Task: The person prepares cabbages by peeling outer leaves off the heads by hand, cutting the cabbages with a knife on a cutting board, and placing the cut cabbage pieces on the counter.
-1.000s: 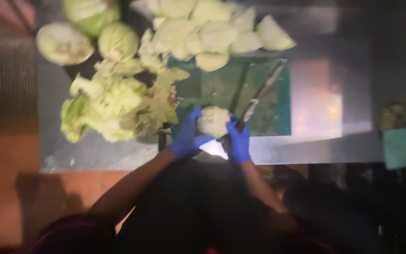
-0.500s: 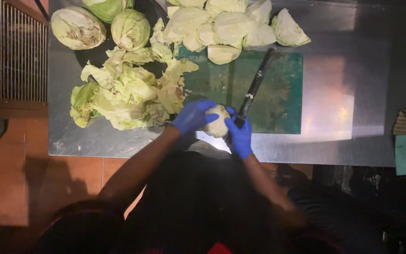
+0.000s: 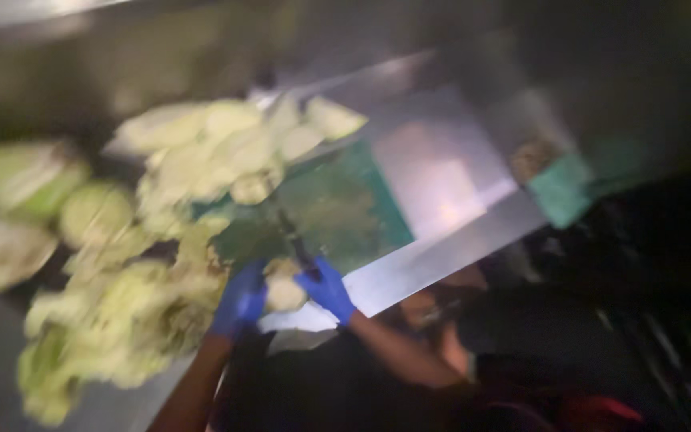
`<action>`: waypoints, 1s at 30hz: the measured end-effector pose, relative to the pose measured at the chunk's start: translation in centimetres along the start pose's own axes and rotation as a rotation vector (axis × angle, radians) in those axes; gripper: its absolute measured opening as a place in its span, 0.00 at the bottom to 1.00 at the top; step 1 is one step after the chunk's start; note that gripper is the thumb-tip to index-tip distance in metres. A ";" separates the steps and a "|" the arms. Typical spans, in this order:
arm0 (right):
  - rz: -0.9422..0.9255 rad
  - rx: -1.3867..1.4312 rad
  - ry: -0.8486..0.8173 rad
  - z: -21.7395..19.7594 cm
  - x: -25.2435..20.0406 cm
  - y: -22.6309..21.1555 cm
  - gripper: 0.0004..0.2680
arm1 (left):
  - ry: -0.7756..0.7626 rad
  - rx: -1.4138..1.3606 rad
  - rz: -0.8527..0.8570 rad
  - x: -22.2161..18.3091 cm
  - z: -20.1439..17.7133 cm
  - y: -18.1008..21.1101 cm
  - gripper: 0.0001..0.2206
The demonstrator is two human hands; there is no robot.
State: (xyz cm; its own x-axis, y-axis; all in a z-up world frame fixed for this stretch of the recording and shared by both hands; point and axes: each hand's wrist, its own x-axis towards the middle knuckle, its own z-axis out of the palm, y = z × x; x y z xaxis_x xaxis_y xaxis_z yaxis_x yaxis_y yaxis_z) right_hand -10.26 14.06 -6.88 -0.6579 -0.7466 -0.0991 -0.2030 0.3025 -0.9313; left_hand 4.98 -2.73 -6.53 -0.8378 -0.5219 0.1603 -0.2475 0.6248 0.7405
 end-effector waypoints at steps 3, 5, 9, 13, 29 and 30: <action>0.353 0.165 -0.047 -2.6 -0.5 -4.4 0.14 | -0.054 -0.016 -0.185 0.5 0.3 -0.8 0.22; 0.315 0.142 -0.080 -4.1 -0.9 -6.9 0.14 | -0.052 0.049 -0.183 0.9 0.9 -0.8 0.19; 0.223 0.145 0.012 -6.2 -1.2 -8.4 0.14 | -0.281 0.072 -0.681 0.4 3.0 0.1 0.24; 0.090 0.280 0.060 -4.3 -2.3 -8.5 0.19 | -0.189 0.043 -0.536 0.2 3.0 2.0 0.24; 0.168 0.316 0.004 -7.5 2.4 2.1 0.12 | 0.175 -0.692 -0.592 0.0 4.9 -6.8 0.15; 0.162 0.347 0.020 -8.5 2.6 1.8 0.12 | 0.186 -0.690 -0.611 -0.6 4.3 -7.1 0.15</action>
State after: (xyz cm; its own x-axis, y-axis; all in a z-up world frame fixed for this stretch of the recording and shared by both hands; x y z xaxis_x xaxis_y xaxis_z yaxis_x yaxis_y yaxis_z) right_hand -18.48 17.70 -5.87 -0.6759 -0.6928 -0.2514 0.1602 0.1948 -0.9677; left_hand 5.13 -4.32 -14.68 -0.5521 -0.7672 -0.3264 -0.2257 -0.2393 0.9443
